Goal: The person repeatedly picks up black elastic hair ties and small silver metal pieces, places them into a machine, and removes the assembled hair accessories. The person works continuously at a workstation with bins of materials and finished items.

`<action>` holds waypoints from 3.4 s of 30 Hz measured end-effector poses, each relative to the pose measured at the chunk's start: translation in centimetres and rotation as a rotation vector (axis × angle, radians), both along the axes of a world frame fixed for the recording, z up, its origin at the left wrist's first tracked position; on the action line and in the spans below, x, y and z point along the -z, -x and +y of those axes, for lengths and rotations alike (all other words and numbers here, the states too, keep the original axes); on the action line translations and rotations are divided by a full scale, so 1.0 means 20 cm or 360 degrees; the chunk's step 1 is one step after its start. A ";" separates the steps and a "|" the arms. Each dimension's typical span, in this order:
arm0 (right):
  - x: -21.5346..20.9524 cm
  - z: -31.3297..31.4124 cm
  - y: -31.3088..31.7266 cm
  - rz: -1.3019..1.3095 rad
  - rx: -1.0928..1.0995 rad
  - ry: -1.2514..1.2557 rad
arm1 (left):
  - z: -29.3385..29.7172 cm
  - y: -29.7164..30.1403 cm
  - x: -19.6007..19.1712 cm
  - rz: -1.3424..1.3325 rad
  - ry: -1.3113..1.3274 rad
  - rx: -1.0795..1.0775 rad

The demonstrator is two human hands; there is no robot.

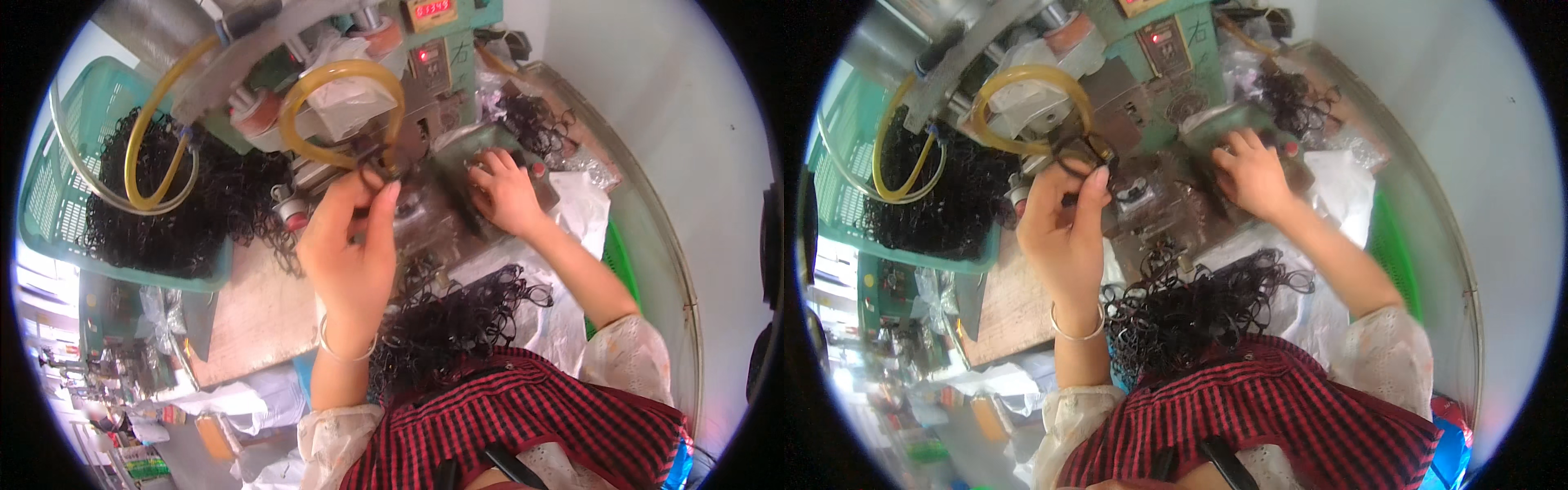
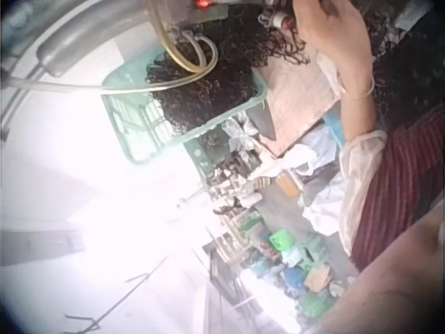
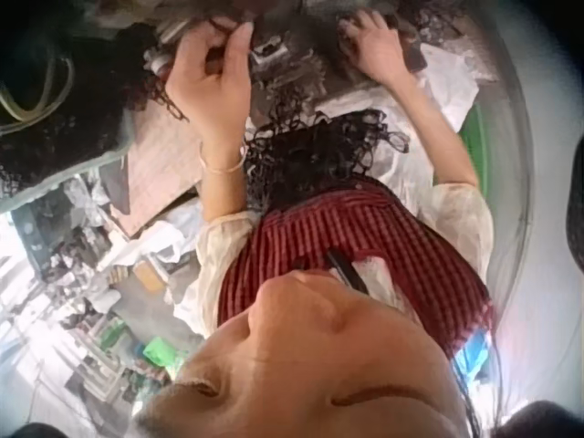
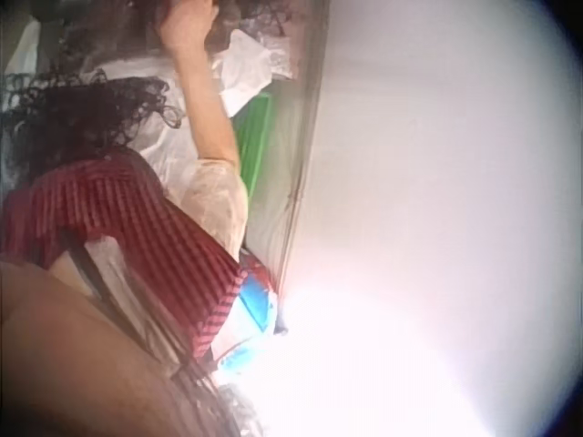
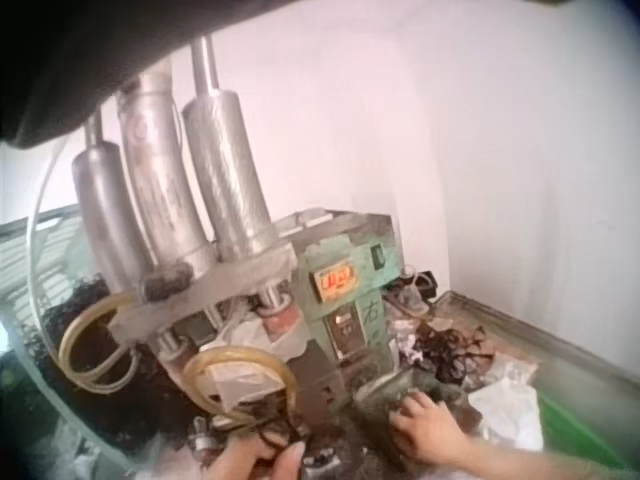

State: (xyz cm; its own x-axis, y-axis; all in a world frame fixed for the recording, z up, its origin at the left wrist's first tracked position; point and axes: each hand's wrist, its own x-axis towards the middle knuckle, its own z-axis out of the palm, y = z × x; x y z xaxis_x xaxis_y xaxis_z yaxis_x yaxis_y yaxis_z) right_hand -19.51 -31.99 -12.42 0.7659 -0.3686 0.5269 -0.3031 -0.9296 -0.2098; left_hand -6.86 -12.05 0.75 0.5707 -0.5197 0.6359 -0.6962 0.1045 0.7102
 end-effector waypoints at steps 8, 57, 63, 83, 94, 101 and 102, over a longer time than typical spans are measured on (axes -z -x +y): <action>-0.06 -0.16 -0.04 -0.0367 0.0105 0.0067 | 0.20 0.03 0.18 -0.0130 0.0085 -0.0029; -0.48 0.58 -0.16 -0.1130 -0.0551 -0.2047 | 0.35 -0.19 -0.06 0.0161 0.0713 0.0179; -0.16 0.10 0.02 -0.0171 0.0503 -0.0111 | 0.24 0.00 -0.01 0.0243 0.0222 0.0189; -0.03 -0.06 0.01 -0.0692 0.0451 -0.0696 | 0.17 -0.03 0.06 -0.0055 0.0085 -0.0071; -0.10 0.03 0.00 -0.0586 0.0262 -0.1044 | 1.23 -0.48 0.57 0.0722 -0.0658 -0.1183; -0.13 0.04 -0.02 -0.0574 0.0373 -0.0899 | 1.00 -0.64 0.98 0.0072 -0.1034 -0.1377; -0.11 0.02 0.05 -0.0564 0.0393 -0.0673 | 0.94 -0.64 0.94 -0.0027 -0.0984 -0.1409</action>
State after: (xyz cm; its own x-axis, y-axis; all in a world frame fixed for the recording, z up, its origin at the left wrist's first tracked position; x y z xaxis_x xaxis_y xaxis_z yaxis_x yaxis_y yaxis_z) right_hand -20.41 -31.57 -10.14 0.4358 -0.7463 0.5031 -0.3435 -0.6546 -0.6735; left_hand 6.01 6.82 -18.07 0.8951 -0.1604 0.4161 -0.3583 -0.8142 0.4569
